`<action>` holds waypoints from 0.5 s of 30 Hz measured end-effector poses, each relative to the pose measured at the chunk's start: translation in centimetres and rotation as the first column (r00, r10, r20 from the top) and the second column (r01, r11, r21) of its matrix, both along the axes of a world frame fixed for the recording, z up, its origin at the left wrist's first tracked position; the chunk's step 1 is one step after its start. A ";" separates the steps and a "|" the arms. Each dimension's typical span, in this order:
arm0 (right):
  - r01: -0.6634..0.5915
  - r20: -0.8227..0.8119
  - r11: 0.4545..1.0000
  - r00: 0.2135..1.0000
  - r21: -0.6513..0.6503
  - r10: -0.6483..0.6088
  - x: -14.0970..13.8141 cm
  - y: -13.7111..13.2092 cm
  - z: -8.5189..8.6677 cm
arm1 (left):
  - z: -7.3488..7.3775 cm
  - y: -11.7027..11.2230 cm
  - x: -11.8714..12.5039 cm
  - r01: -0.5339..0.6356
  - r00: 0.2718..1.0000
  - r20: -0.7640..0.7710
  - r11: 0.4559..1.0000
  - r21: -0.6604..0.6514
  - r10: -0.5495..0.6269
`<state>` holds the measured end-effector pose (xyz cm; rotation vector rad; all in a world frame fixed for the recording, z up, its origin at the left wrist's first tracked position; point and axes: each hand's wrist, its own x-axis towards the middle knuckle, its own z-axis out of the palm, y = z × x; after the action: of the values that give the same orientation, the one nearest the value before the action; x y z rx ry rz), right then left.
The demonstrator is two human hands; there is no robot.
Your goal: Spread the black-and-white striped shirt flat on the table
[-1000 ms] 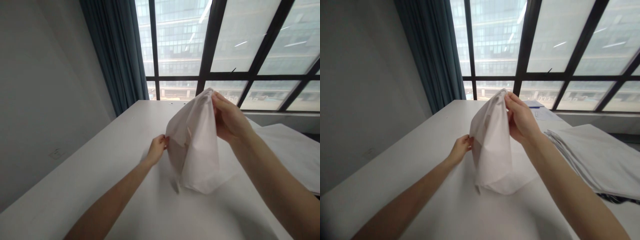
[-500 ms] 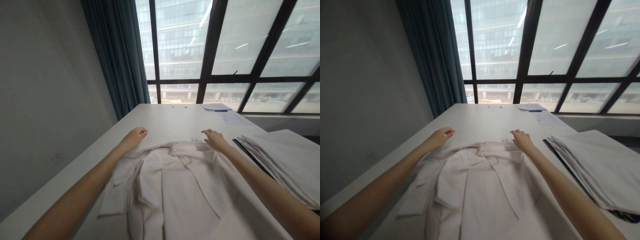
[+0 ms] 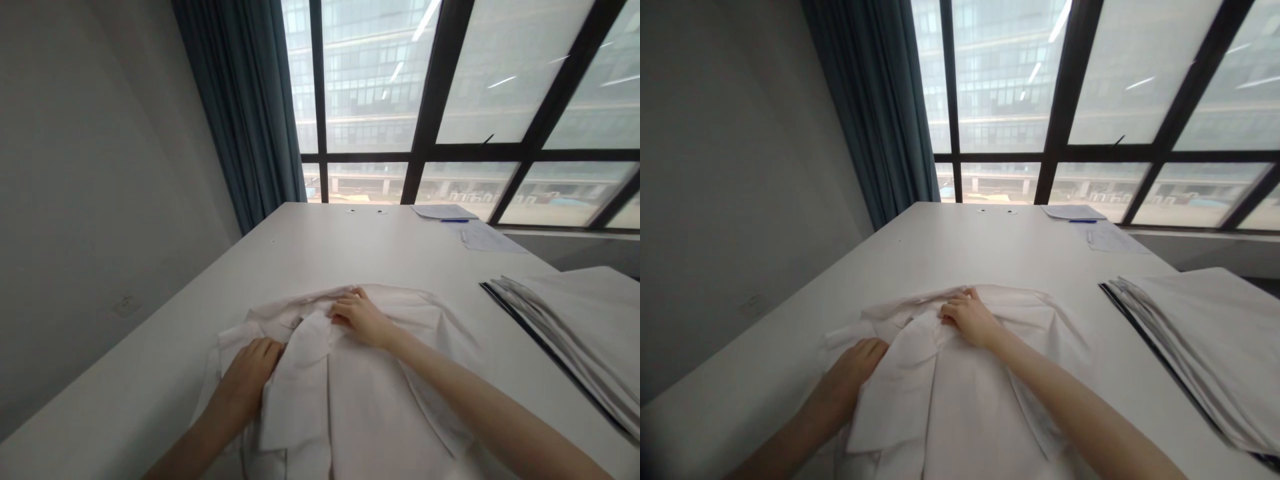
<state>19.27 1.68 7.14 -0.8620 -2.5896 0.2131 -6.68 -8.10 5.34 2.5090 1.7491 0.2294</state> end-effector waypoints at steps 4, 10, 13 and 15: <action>0.076 -0.147 0.997 0.986 0.011 -0.073 2.7 1.7 1.8 | 0.8 -0.1 -0.7 0.003 0.995 -0.101 0.999 0.053 0.003; 0.165 -0.215 0.984 0.961 -0.065 -0.176 6.0 3.5 4.0 | 3.7 1.5 -1.6 0.138 0.989 -0.044 0.774 0.618 -0.141; 0.109 -0.111 0.987 0.986 -0.122 -0.123 4.6 3.2 2.9 | 6.2 2.3 -1.0 0.181 0.951 -0.003 0.547 0.817 -0.311; 0.097 -0.040 0.979 0.994 -0.177 -0.105 3.2 2.8 1.7 | 7.8 2.6 -0.6 0.163 0.913 0.028 0.428 0.889 -0.406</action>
<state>22.51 4.48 8.83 -1.0336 -2.5015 0.4325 -7.28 -5.47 13.10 3.1149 1.1640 1.7452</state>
